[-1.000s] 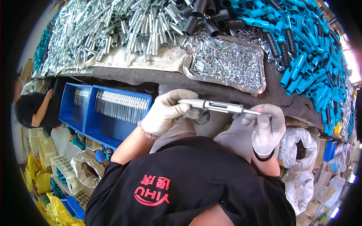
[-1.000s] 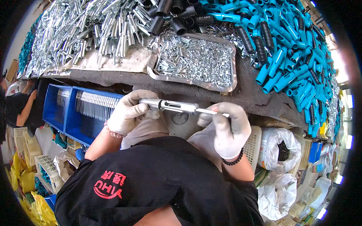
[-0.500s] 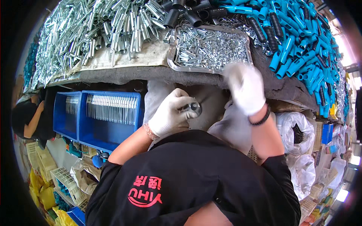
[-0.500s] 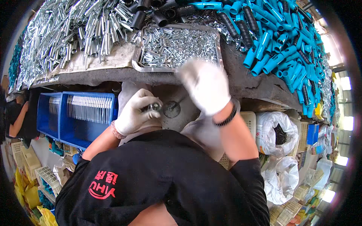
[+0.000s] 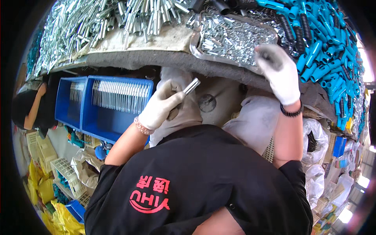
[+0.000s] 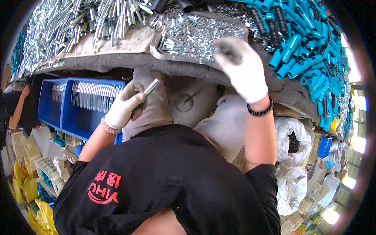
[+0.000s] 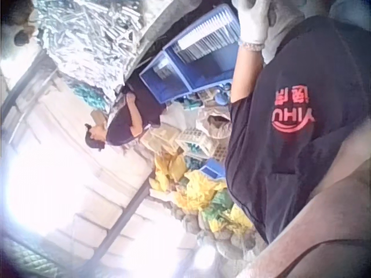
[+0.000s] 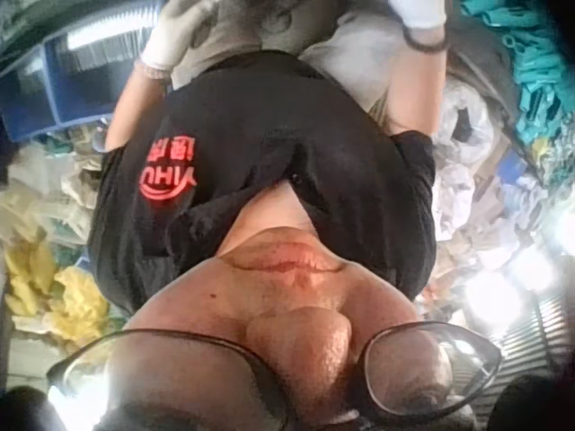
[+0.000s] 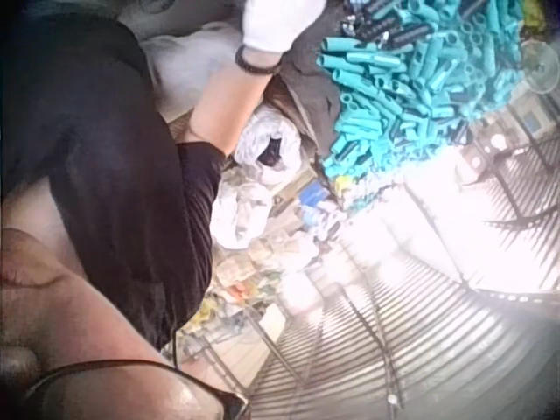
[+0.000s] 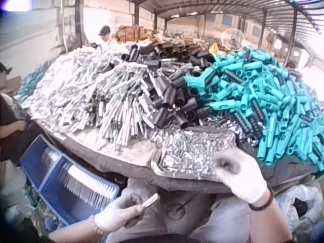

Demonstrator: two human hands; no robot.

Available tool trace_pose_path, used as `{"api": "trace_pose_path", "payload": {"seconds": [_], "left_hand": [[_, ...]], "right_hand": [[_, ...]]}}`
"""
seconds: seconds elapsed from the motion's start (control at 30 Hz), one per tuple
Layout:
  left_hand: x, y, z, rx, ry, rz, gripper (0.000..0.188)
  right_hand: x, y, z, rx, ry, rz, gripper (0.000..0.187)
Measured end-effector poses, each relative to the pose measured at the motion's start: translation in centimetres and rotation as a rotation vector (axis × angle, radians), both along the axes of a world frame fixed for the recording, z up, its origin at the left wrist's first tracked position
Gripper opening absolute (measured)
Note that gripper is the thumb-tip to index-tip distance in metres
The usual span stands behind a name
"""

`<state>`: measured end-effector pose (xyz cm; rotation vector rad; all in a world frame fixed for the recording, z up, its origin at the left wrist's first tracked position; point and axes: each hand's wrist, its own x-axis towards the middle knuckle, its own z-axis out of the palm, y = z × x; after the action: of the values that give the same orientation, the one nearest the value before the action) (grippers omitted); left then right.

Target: Manually assemble a spring-loaded latch or lever mechanism using metal pins, springs, and plastic housings.

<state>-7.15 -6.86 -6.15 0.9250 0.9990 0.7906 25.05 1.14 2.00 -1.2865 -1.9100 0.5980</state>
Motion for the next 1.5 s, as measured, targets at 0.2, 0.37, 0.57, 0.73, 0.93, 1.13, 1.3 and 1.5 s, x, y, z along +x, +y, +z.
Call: {"api": "trace_pose_path", "payload": {"seconds": [0.2, 0.37, 0.57, 0.73, 0.93, 1.13, 1.3, 1.5], "left_hand": [[0.1, 0.5, 1.4, 0.097, -0.002, -0.074, 0.015], [-0.6, -0.8, 0.5, 0.334, 0.035, -0.218, 0.056], [-9.3, -2.8, -1.3, 0.178, 0.486, 0.025, 0.052], [-24.3, -3.1, -11.8, 0.193, 1.166, 0.592, 0.024], [-30.0, 0.5, -15.2, 0.043, 1.464, 0.901, 0.026], [-31.7, 3.8, -15.9, -0.136, 1.718, 0.738, 0.022], [-32.4, 3.0, -16.2, -0.038, 1.775, 0.687, 0.020], [-23.4, 1.3, -8.9, 0.517, 1.518, 0.639, 0.014]], "right_hand": [[-4.0, -3.7, -1.4, -0.228, -0.010, 0.403, 0.026], [-8.5, -6.0, -2.2, -0.640, -0.034, 0.373, 0.040], [-6.3, -7.3, -6.2, -0.644, 0.097, 0.241, 0.078], [-5.1, -7.1, -8.4, -0.660, 0.105, 0.102, 0.053], [-6.5, -6.7, -9.4, -0.665, 0.159, 0.134, 0.041], [-4.1, -7.8, -10.4, -0.663, 0.150, 0.002, 0.033], [-2.7, -8.8, -11.2, -0.691, 0.175, -0.034, 0.031], [-6.1, -8.6, -9.5, -0.669, 0.129, 0.084, 0.027]]}}
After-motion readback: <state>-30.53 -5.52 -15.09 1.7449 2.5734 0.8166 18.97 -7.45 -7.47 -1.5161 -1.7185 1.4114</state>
